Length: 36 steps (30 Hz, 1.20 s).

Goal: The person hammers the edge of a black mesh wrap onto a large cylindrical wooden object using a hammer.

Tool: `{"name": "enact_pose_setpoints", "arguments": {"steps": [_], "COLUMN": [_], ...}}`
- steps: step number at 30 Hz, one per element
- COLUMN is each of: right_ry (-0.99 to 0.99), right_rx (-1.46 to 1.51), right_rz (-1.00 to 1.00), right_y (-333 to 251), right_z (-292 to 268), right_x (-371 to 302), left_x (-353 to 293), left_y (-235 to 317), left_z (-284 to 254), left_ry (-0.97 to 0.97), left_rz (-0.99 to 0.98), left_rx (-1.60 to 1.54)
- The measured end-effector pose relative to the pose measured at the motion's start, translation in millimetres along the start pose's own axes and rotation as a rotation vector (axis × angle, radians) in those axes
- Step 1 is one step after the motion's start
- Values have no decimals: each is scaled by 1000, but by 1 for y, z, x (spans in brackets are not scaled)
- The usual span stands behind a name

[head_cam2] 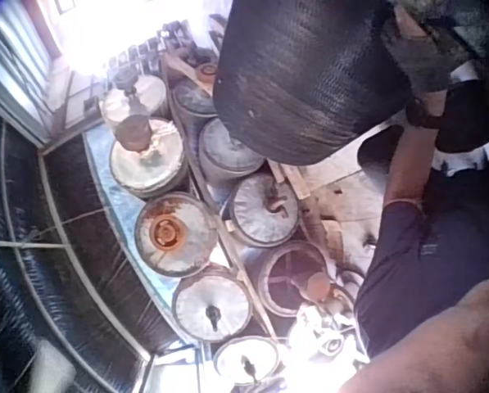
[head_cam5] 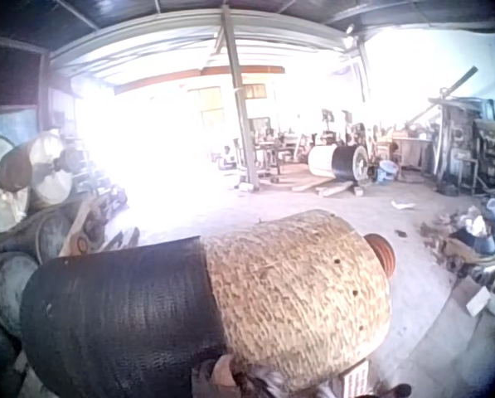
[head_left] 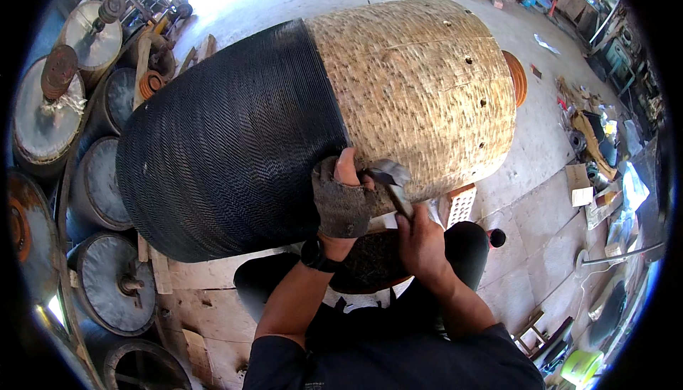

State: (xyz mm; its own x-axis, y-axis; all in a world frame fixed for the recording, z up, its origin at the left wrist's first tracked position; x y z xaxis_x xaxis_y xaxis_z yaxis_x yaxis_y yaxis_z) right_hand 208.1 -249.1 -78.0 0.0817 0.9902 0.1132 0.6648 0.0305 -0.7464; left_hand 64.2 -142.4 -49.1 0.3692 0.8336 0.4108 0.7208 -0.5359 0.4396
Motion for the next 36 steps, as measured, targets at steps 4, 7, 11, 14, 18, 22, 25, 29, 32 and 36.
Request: {"name": "enact_pose_setpoints", "arguments": {"steps": [4, 7, 11, 14, 18, 22, 25, 29, 32, 36], "right_ry": [26, 55, -24, 108, 31, -17, 185, -98, 76, 250], "right_rx": [12, 25, -9, 126, -34, 149, 226, -60, 124, -85], "right_rz": [-37, -47, 17, -127, -75, -82, -192, 64, -100, -383], "right_y": [5, -4, 7, -1, 0, 4, 12, 16, 6, 14], "right_z": [1, -1, 3, -5, 1, 10, 14, 21, 16, 13], "right_x": [0, -1, 3, -3, 4, -6, -11, 6, -4, -5], "left_x": [-3, -8, -15, -57, -105, -142, -145, -144, -137, -140], "left_y": [-11, -14, 3, -10, -11, -5, -5, -2, -2, 2], "left_z": [10, 14, -3, 11, 32, 63, 72, 70, 75, 74], "left_ry": [-53, -98, 80, 60, -175, -422, -532, -568, -521, -450], "left_rz": [-39, -69, 13, 69, 240, 258, 187, 254, 228, 250], "left_rx": [-130, -304, -54, -76, -135, -13, -42, -19, -49, -26]}}
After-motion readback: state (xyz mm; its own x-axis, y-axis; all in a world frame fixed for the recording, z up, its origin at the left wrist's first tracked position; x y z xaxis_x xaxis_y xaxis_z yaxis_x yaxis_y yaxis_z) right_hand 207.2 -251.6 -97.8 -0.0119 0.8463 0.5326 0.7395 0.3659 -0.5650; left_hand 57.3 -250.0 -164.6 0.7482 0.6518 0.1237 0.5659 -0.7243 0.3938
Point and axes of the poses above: each hand's wrist, its own x-axis towards the middle knuckle, its own z-axis out of the palm, y = z × x, the point moved 1 cm from there along x, towards the middle knuckle, and after that the axes turned 11 degrees about -y, right-handed, at the moved point
